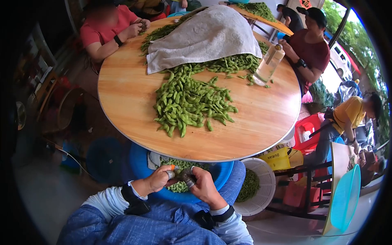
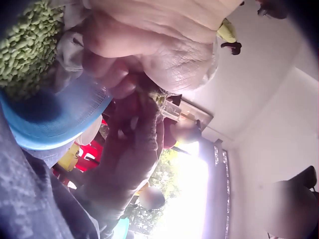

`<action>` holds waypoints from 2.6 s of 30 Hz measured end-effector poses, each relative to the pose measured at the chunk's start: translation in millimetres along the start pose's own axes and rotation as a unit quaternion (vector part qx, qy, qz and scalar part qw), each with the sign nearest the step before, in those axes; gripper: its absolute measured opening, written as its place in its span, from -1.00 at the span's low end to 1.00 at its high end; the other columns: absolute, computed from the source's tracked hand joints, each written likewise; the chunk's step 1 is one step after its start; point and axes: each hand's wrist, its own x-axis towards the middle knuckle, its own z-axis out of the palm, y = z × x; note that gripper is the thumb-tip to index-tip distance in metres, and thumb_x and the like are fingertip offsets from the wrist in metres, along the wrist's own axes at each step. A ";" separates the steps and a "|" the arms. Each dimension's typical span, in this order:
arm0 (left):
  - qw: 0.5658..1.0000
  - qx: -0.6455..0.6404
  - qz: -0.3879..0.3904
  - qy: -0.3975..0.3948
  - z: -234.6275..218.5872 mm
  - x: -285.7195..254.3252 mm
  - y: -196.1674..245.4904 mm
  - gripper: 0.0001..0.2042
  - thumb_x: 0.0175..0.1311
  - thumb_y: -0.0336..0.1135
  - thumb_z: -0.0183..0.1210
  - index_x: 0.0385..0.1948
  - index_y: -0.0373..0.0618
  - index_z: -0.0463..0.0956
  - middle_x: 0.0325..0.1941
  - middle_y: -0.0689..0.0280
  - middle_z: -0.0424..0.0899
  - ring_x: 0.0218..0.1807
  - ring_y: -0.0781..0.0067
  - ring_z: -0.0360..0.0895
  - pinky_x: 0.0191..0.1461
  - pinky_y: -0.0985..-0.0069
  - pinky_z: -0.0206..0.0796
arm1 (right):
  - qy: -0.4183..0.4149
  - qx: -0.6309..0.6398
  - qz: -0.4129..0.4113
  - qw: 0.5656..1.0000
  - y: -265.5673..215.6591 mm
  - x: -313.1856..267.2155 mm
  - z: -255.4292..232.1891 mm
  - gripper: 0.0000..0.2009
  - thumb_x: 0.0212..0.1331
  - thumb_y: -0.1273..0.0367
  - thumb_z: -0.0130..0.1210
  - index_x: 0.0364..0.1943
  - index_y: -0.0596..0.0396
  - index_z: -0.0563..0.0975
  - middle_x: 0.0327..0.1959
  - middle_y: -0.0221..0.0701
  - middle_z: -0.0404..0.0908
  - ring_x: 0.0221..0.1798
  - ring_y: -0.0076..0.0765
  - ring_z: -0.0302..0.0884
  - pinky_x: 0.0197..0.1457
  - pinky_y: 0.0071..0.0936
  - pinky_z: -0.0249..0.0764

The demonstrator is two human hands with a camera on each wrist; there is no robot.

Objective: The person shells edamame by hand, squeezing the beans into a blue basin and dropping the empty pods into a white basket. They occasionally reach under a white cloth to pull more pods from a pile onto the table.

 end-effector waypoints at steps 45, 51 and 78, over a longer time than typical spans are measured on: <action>0.466 0.755 0.447 0.113 26.1 77.5 112.5 -0.94 -0.06 -0.45 -0.03 -0.55 -0.19 0.41 -0.46 0.17 0.46 -0.33 0.21 0.43 -0.28 0.36 0.27 | 0.417 -0.127 0.121 0.892 76.6 -119.4 -133.1 -0.87 -0.03 0.50 0.03 -0.39 0.31 0.47 -0.52 -0.44 0.49 -0.45 -0.62 0.36 -0.36 -0.67 0.31; 0.503 0.773 0.380 0.064 24.5 103.5 127.6 -0.93 -0.07 -0.50 -0.03 -0.51 -0.19 0.39 -0.44 0.11 0.47 -0.35 0.13 0.45 -0.28 0.33 0.31 | 0.354 -0.051 0.065 0.932 57.7 -82.8 -99.5 -0.87 0.00 0.53 0.01 -0.35 0.30 0.47 -0.49 -0.44 0.51 -0.44 -0.61 0.39 -0.32 -0.67 0.34; 0.619 0.696 0.363 0.031 25.8 -2.7 95.7 -0.78 -0.22 -0.58 0.02 -0.42 -0.27 0.39 -0.51 0.11 0.46 -0.39 0.15 0.45 -0.30 0.36 0.29 | 0.036 0.176 -0.003 0.984 -42.7 23.1 -33.0 -0.80 0.09 0.48 -0.02 -0.19 0.25 0.43 -0.32 -0.45 0.50 -0.24 -0.59 0.41 -0.15 -0.63 0.34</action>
